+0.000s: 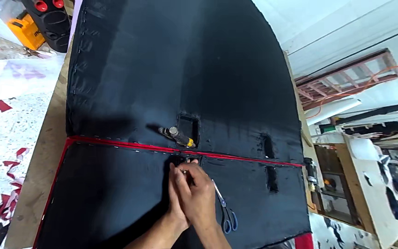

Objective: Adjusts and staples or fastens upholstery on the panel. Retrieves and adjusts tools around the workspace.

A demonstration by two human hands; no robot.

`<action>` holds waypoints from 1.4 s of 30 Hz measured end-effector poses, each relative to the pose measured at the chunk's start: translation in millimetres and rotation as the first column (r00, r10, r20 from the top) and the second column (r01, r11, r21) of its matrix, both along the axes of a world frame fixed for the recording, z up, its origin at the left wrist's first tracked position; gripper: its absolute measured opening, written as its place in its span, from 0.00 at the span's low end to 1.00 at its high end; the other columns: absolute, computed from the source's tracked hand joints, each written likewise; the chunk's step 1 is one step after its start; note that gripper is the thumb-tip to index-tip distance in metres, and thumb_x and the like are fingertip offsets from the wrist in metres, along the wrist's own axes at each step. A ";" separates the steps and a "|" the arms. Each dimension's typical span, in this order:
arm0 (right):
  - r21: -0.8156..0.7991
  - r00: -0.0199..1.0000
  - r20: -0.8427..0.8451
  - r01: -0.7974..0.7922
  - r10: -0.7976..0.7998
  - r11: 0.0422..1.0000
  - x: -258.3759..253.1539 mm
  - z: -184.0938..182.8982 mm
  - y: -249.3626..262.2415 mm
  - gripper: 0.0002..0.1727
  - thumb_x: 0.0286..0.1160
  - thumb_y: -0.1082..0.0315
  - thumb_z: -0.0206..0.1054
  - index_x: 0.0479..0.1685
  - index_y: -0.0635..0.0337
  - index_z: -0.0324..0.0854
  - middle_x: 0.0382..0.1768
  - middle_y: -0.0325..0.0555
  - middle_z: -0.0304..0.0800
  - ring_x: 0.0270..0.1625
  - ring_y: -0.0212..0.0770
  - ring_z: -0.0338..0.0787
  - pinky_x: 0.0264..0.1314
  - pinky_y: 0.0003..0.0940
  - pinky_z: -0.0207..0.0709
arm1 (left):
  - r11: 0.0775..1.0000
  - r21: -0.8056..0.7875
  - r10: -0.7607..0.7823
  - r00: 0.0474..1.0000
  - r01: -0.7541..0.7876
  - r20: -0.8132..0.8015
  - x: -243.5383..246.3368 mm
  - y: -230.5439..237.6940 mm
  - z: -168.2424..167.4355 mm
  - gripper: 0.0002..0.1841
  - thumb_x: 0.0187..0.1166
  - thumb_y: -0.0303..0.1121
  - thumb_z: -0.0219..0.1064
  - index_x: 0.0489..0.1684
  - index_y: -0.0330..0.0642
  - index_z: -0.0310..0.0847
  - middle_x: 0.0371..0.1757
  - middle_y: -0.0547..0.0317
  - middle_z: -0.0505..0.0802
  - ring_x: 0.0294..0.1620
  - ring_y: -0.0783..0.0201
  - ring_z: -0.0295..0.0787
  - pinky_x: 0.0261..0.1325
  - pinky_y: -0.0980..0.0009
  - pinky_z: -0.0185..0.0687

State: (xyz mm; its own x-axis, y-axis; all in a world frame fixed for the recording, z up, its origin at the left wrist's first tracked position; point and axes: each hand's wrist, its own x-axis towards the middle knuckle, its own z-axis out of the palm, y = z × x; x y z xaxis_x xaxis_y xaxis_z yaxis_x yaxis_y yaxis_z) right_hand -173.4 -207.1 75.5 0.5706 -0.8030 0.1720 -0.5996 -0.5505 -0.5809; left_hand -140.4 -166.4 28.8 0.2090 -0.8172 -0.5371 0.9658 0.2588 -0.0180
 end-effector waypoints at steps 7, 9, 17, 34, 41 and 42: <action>0.524 0.837 0.309 0.247 -0.452 0.815 -110.2 -54.3 -43.7 0.18 0.92 0.65 0.51 0.57 0.70 0.84 0.36 0.53 0.93 0.28 0.41 0.89 0.23 0.33 0.83 | 0.993 -0.064 -0.083 0.983 0.094 0.167 -29.1 -13.2 -36.6 0.47 0.85 0.71 0.26 0.89 0.41 0.57 0.83 0.41 0.73 0.65 0.48 0.84 0.50 0.58 0.86; 0.701 0.753 0.364 0.166 -0.549 0.693 -128.5 -70.7 -49.2 0.21 0.94 0.62 0.48 0.62 0.71 0.80 0.40 0.57 0.93 0.29 0.43 0.91 0.24 0.33 0.84 | 0.991 -0.074 -0.091 0.975 0.108 0.205 -29.3 -12.8 -39.0 0.46 0.86 0.70 0.28 0.91 0.41 0.54 0.85 0.40 0.71 0.65 0.48 0.85 0.50 0.58 0.87; 0.615 0.706 0.501 0.117 -0.501 0.780 -102.0 -77.6 -43.2 0.12 0.90 0.70 0.53 0.51 0.71 0.80 0.25 0.52 0.86 0.19 0.40 0.82 0.20 0.34 0.81 | 0.991 -0.059 -0.100 0.959 0.119 0.265 -28.5 -11.0 -35.7 0.49 0.85 0.71 0.27 0.92 0.35 0.48 0.85 0.33 0.70 0.60 0.47 0.88 0.51 0.57 0.89; 0.563 0.883 0.402 -0.029 -0.243 0.826 -128.9 -69.4 -74.3 0.12 0.89 0.67 0.58 0.49 0.70 0.83 0.28 0.54 0.88 0.23 0.43 0.86 0.23 0.34 0.83 | 0.992 0.024 -0.123 0.936 0.122 0.331 -37.9 -7.1 -27.5 0.40 0.92 0.61 0.32 0.95 0.41 0.43 0.87 0.38 0.69 0.60 0.47 0.89 0.45 0.60 0.89; 0.405 0.919 0.342 0.045 -0.197 0.913 -123.4 -60.7 -50.4 0.11 0.86 0.68 0.61 0.50 0.66 0.85 0.29 0.47 0.91 0.20 0.40 0.87 0.19 0.33 0.85 | 0.989 0.069 -0.149 0.936 0.134 0.319 -32.7 -6.8 -23.3 0.37 0.94 0.57 0.33 0.91 0.36 0.49 0.84 0.38 0.73 0.56 0.49 0.90 0.46 0.60 0.90; 0.377 0.930 0.322 0.048 -0.179 0.925 -125.5 -60.0 -46.6 0.10 0.85 0.67 0.62 0.51 0.65 0.86 0.30 0.46 0.91 0.20 0.39 0.87 0.19 0.33 0.85 | 0.987 0.078 -0.158 0.938 0.141 0.308 -34.1 -5.3 -23.5 0.37 0.94 0.57 0.33 0.91 0.36 0.50 0.83 0.38 0.73 0.56 0.49 0.91 0.45 0.61 0.90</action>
